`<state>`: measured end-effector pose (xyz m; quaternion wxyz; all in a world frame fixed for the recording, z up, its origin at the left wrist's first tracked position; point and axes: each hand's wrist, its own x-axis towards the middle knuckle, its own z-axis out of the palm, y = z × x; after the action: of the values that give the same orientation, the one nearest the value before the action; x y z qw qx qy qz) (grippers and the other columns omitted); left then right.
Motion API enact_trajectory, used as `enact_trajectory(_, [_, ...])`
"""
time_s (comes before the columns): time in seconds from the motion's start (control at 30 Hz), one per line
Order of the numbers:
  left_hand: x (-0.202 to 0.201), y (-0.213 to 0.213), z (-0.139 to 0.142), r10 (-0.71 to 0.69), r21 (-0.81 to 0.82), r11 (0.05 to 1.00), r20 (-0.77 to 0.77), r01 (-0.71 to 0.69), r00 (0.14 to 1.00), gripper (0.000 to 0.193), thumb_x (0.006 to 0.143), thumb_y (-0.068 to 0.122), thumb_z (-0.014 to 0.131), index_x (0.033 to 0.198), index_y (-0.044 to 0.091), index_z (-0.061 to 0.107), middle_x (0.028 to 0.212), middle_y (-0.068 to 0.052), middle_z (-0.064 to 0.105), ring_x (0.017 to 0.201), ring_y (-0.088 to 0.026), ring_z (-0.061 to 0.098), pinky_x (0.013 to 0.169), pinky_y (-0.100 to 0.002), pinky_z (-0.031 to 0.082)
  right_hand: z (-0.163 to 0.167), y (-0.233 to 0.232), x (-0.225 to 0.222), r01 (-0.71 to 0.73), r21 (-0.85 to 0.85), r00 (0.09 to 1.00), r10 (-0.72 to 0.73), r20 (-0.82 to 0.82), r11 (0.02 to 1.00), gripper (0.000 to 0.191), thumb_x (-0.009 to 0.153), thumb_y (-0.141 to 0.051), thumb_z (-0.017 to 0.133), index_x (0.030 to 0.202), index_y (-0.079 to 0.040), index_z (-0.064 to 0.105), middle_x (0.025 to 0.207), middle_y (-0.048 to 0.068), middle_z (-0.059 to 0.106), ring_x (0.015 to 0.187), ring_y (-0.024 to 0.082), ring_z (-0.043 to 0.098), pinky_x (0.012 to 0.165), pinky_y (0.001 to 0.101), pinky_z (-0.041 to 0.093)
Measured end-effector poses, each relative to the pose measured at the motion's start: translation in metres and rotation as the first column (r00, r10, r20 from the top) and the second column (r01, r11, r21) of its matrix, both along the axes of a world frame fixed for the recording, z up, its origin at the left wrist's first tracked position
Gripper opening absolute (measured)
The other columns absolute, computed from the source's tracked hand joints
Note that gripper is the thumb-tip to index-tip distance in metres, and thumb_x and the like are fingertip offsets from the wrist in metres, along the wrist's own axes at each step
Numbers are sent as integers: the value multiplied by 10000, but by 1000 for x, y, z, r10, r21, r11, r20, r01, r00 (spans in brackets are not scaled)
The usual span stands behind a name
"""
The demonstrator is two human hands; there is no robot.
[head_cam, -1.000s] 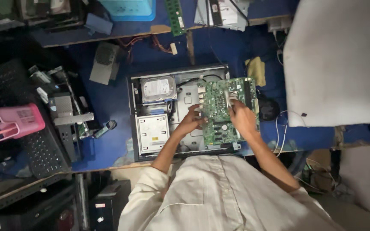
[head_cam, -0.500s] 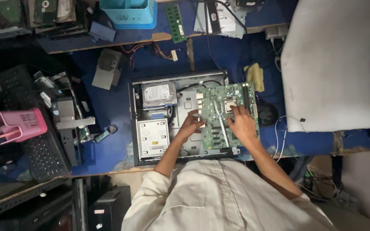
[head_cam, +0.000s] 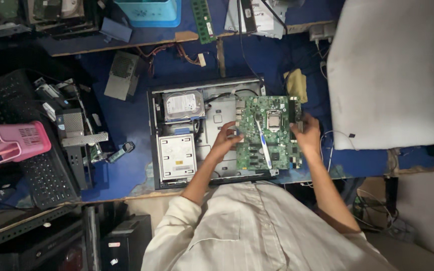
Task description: The person sits holding a desktop motherboard on their lap and brushes its surface, ports, and slots with a toothbrush, rotating the board to reach different areas. They then carry the board to a workbench and place it onto an open computer case.
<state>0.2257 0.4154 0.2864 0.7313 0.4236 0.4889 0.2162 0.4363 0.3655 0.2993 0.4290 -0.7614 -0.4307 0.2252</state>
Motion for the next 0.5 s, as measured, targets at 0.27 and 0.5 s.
enact_trajectory(0.27, [-2, 2, 0, 45, -52, 998, -13, -45, 999, 715, 900, 382, 732, 1514, 211, 410, 1280, -81, 624, 1177, -207, 604, 891, -418, 536, 10, -3, -5, 3, 37, 992, 2, -128, 999, 550, 873, -197, 812, 1332, 26, 607, 1232, 163, 653, 1043, 240, 680, 917, 354, 546])
enact_trajectory(0.5, [-15, 11, -16, 434, 192, 877, 77, -441, 898, 620, 932, 418, 693, 1448, 120, 525, 1311, -77, 627, 1159, -192, 596, 939, -375, 514, -9, -10, 8, 71, 156, 991, -52, -126, 985, 492, 962, -175, 800, 1352, 16, 570, 1259, 135, 598, 1105, 224, 605, 973, 348, 505])
